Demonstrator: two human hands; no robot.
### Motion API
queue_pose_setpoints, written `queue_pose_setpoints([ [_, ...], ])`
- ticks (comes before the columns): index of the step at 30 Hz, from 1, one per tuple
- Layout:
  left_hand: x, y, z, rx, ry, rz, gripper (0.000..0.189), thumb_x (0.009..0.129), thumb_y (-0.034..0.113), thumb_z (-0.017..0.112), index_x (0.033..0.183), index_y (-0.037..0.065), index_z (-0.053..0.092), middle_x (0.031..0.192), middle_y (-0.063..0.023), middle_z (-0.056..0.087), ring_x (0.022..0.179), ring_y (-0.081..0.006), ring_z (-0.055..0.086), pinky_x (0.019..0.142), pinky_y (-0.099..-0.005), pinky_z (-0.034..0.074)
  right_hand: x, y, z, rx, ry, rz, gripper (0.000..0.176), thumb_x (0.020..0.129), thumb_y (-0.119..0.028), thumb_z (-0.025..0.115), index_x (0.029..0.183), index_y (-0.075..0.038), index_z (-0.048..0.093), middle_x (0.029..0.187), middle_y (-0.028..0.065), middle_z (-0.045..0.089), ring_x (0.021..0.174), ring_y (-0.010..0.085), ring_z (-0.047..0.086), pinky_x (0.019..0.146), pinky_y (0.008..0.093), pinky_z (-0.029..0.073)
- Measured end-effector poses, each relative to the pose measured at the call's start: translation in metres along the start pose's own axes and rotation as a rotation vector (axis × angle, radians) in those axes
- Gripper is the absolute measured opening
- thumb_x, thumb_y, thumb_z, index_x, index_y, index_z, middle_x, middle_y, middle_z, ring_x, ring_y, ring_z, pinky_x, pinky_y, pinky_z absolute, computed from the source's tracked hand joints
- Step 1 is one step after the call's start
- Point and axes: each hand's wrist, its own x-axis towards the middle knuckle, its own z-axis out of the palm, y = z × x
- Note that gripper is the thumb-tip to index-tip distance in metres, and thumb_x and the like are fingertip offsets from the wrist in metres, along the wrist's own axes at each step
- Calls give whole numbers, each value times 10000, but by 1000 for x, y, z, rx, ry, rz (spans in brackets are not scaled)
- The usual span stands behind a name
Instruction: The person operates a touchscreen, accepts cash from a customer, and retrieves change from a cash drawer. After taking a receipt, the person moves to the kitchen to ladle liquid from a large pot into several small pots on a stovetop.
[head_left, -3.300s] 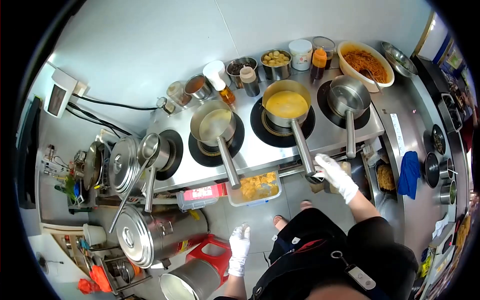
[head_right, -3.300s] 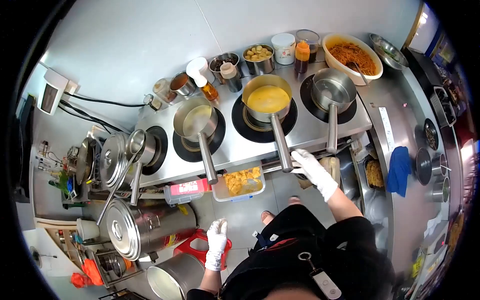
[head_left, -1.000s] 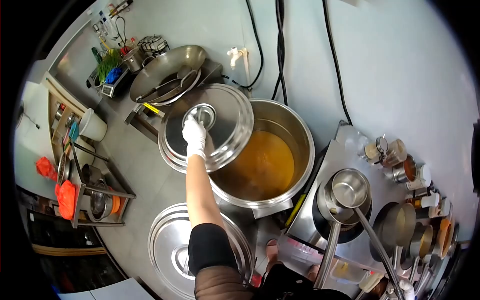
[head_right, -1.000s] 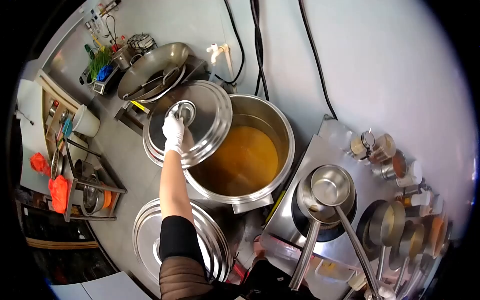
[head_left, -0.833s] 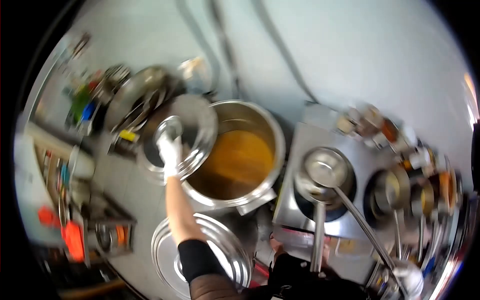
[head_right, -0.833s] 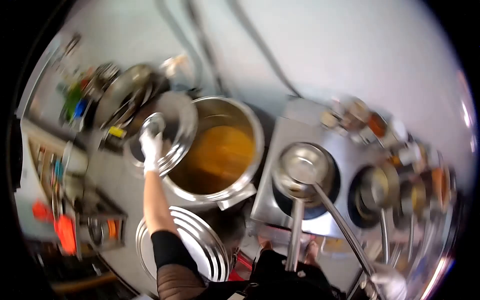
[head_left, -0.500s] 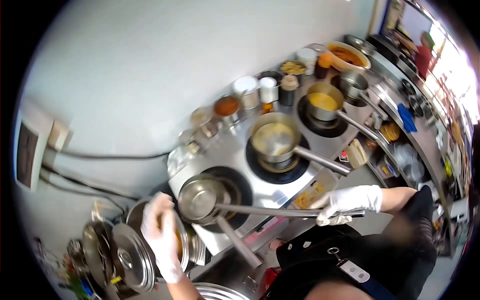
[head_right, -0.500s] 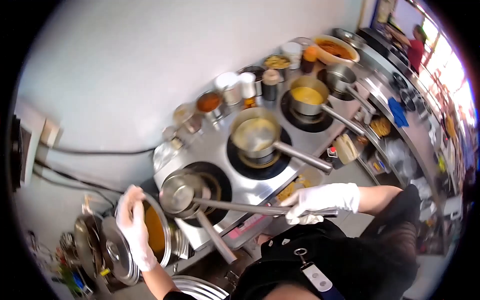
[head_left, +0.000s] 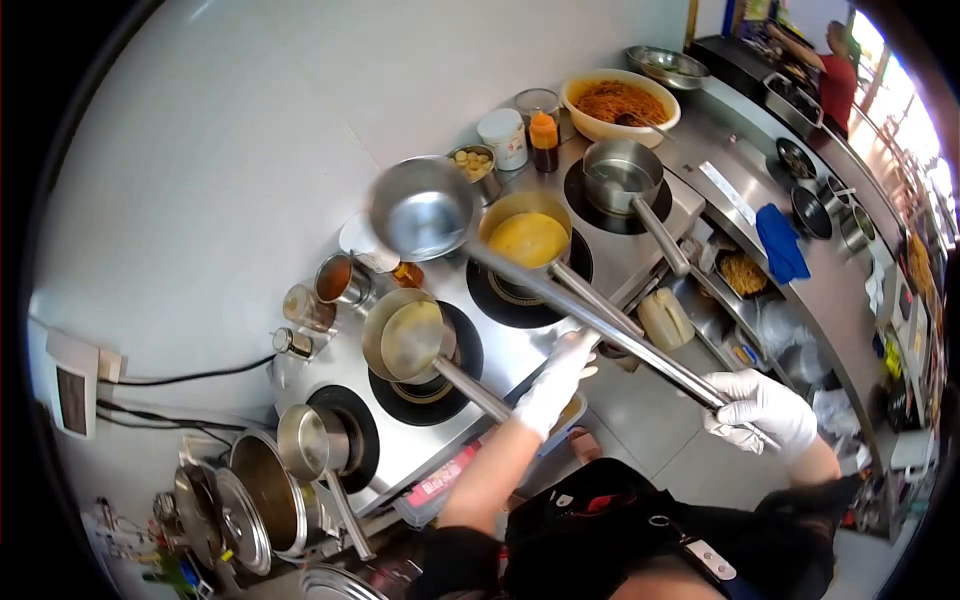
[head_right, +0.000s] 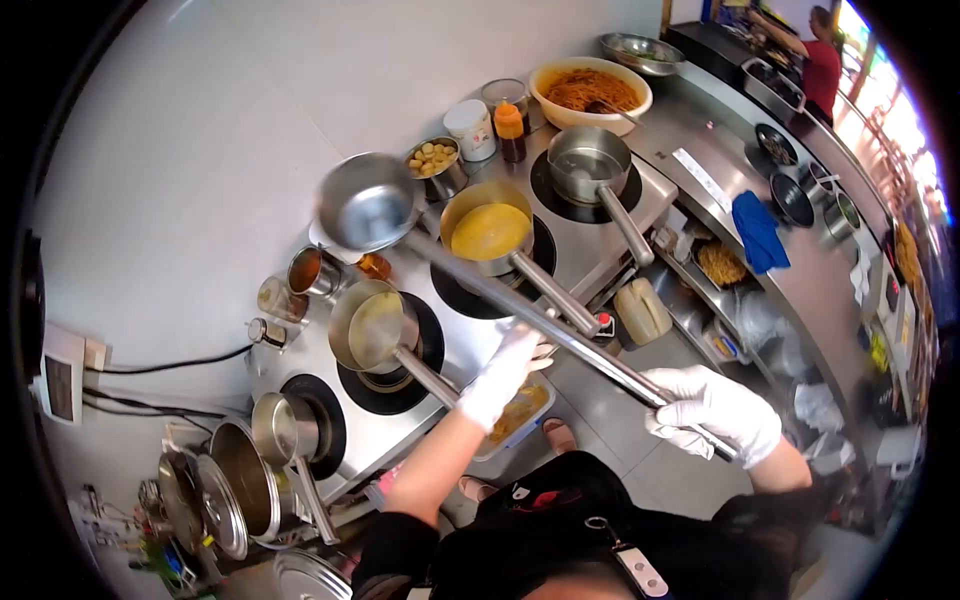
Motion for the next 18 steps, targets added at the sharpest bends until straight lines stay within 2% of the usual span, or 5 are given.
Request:
queue_pose_setpoints([
  [3, 80, -22, 33, -539, -116, -95, 504, 825, 440, 716, 1086, 38, 559, 1042, -84, 631, 924, -230, 624, 806, -406, 529, -4, -5, -29, 9, 148, -18, 490, 859, -87, 655, 1310, -18, 477, 778, 38, 588, 476, 50, 465, 386, 185, 387],
  [4, 99, -28, 47, -651, -87, -6, 446, 813, 395, 741, 1031, 48, 565, 948, -68, 628, 835, -223, 629, 739, -390, 538, -2, -9, -23, -66, 250, -61, 425, 815, -164, 706, 1158, 29, 544, 672, 29, 538, 433, 43, 432, 365, 180, 331],
  [6, 100, -13, 70, -874, 59, 127, 256, 803, 202, 764, 891, 60, 570, 739, -46, 583, 623, -187, 606, 542, -332, 526, 2, -10, -35, -89, 265, -57, 407, 822, -140, 672, 1167, 32, 542, 668, 29, 527, 428, 41, 414, 370, 173, 324],
  [9, 107, -23, 56, -667, 226, 107, 160, 807, 112, 716, 851, 51, 575, 679, -42, 572, 553, -177, 583, 498, -315, 510, -2, -13, -48, -68, 249, -45, 413, 829, -105, 655, 1201, 21, 525, 688, 37, 531, 428, 49, 422, 364, 176, 325],
  [18, -117, -16, -50, -672, 13, 190, 196, 841, 36, 626, 1020, 12, 547, 744, -38, 547, 575, -133, 541, 504, -274, 456, 4, -50, 3, -325, 168, -184, 593, 739, -187, 686, 1217, 115, 507, 663, 67, 548, 406, 63, 425, 350, 188, 299],
])
